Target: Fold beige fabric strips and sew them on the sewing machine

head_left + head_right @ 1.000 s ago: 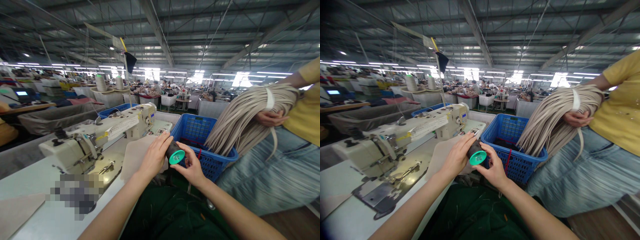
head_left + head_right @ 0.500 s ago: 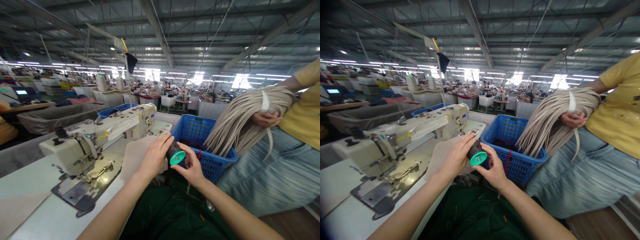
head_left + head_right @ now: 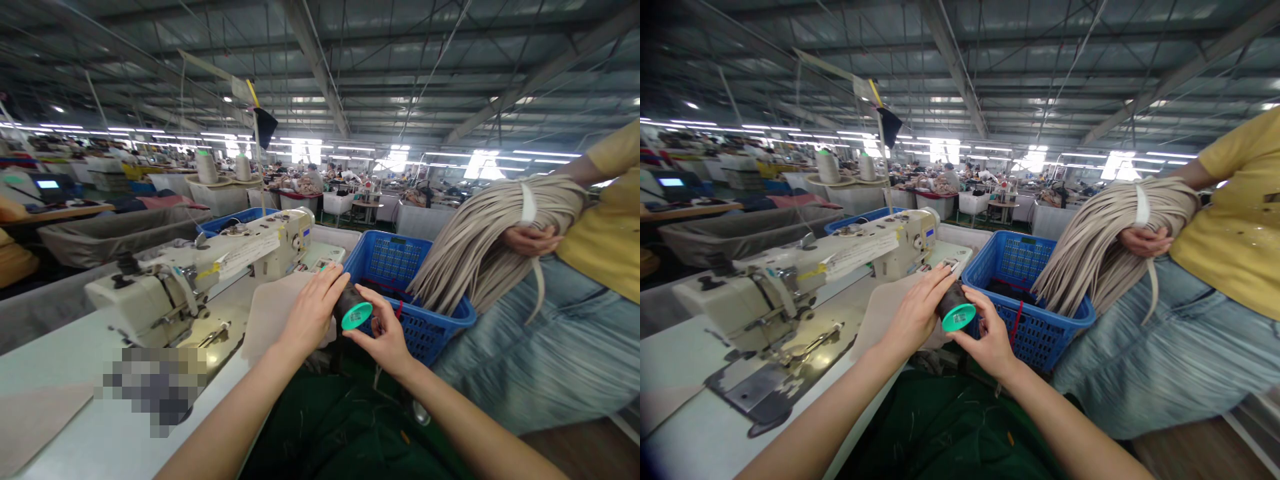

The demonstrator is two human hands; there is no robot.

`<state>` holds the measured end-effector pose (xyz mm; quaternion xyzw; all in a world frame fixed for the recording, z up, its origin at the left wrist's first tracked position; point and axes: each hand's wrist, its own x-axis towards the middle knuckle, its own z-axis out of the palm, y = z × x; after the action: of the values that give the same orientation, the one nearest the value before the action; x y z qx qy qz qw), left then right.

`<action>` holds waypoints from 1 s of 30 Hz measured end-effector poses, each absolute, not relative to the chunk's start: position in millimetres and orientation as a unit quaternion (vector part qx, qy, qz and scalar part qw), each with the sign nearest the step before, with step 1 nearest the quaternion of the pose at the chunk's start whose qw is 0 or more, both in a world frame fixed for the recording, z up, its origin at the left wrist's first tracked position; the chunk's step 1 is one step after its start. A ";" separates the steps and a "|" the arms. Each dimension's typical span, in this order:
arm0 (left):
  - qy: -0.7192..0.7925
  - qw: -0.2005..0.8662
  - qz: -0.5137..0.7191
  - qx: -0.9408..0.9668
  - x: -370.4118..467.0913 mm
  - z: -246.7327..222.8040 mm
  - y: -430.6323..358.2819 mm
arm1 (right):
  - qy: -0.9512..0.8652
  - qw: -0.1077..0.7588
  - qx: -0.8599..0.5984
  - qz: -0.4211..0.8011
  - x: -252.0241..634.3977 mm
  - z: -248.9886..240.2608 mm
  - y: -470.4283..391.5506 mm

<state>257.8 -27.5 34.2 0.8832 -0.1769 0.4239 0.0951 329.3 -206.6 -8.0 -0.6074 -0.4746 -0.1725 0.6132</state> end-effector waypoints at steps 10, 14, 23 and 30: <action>-0.169 0.080 0.428 0.884 257.6 35.1 -28.5 | -0.469 0.619 -0.608 -0.163 329.3 -6.0 -207.0; -0.171 0.090 0.428 0.883 257.9 34.5 -26.8 | -0.471 0.608 -0.616 -0.168 329.2 -4.4 -206.3; -0.180 0.103 0.442 0.873 258.0 33.7 -22.6 | -0.497 0.590 -0.606 -0.194 330.2 -2.4 -203.8; -0.185 0.094 0.446 0.871 256.3 37.7 -23.4 | -0.494 0.596 -0.605 -0.187 331.4 -5.7 -203.2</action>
<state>256.3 -23.4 37.7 0.8710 -0.1846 0.4455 0.0937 331.4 -203.2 -5.7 -0.6048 -0.4937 -0.1874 0.5962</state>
